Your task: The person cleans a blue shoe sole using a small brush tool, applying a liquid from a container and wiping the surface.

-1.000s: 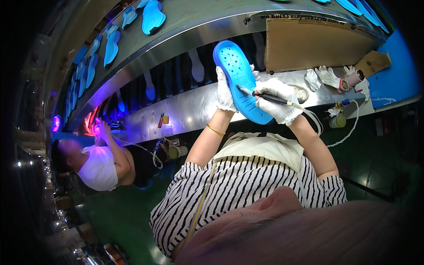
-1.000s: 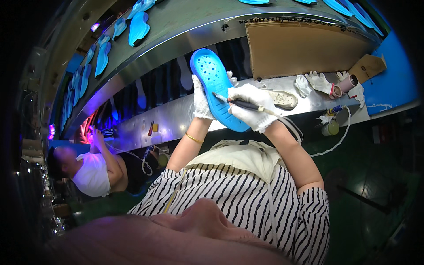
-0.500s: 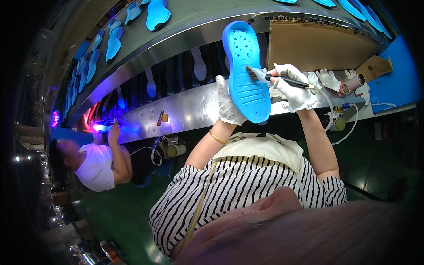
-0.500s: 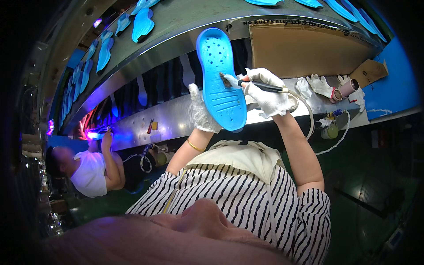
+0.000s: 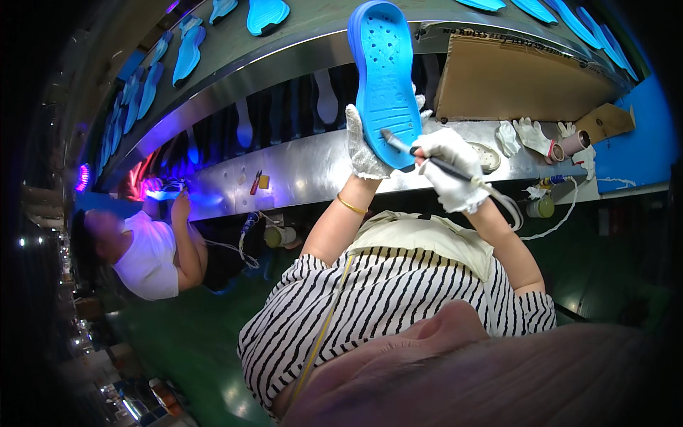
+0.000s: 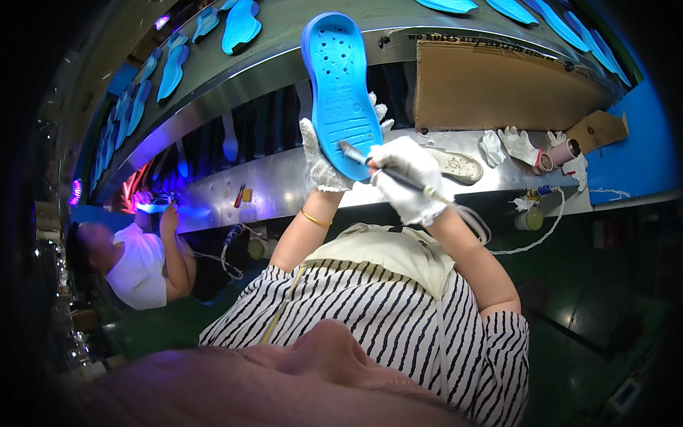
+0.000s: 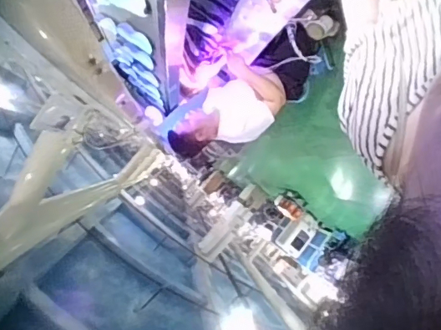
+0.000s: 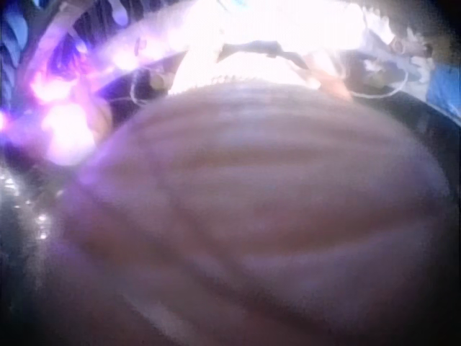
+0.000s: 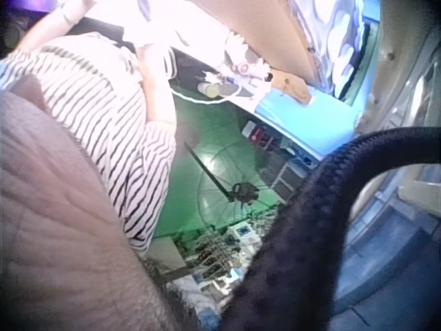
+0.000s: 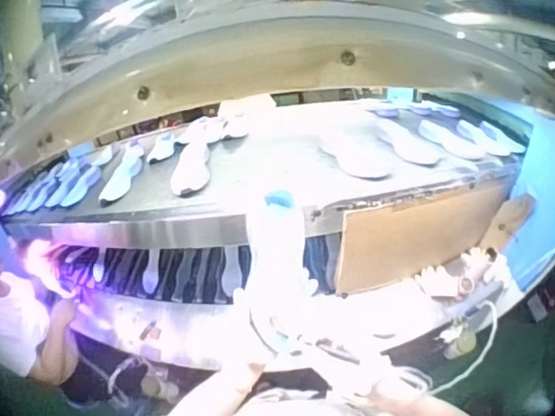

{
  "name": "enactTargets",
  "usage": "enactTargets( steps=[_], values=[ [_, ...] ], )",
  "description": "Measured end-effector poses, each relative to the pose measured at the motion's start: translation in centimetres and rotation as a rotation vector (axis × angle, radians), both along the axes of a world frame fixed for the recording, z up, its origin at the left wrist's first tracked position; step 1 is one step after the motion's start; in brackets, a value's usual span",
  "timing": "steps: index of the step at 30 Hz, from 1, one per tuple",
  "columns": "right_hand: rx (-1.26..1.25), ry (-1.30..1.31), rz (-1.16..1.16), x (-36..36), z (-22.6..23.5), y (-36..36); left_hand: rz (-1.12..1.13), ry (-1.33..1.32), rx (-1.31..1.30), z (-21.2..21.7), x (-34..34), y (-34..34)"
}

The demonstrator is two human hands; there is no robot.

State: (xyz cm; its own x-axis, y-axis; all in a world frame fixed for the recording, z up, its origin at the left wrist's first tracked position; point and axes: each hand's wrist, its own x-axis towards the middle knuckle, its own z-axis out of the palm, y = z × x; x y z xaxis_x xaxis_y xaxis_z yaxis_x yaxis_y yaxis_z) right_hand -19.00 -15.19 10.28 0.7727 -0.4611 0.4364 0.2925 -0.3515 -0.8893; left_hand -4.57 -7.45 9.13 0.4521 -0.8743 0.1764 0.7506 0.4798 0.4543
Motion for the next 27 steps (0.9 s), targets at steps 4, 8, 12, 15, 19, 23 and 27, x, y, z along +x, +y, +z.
enactTargets(
  steps=[4, 8, 12, 15, 19, 23, 27],
  values=[
    [0.319, 0.131, 0.202, 0.4, 0.5, 0.6, -0.012, 0.041, -0.075, -0.3, 1.0, 0.1],
    [0.344, 0.067, 0.105, 1.2, -0.3, -0.5, -0.025, 0.062, -0.143, -0.2, 2.0, 0.5],
    [0.136, 0.118, 0.155, 1.8, 0.5, 1.2, -0.011, 0.030, -0.155, 0.0, 3.4, 0.9],
    [0.342, 0.183, 0.282, 1.8, 0.4, 0.7, -0.039, 0.016, -0.167, 0.2, 3.7, 1.3],
    [0.174, 0.048, 0.133, 2.5, 1.3, -0.4, -0.124, 0.019, -0.201, 0.8, 4.5, 1.6],
    [0.091, 0.055, 0.203, 3.1, 1.0, 1.1, -0.175, 0.015, -0.172, 1.2, 6.0, 1.8],
    [0.357, 0.293, 0.252, 3.0, 0.5, 0.7, -0.291, 0.023, -0.142, 0.8, 7.4, 1.6]
  ],
)
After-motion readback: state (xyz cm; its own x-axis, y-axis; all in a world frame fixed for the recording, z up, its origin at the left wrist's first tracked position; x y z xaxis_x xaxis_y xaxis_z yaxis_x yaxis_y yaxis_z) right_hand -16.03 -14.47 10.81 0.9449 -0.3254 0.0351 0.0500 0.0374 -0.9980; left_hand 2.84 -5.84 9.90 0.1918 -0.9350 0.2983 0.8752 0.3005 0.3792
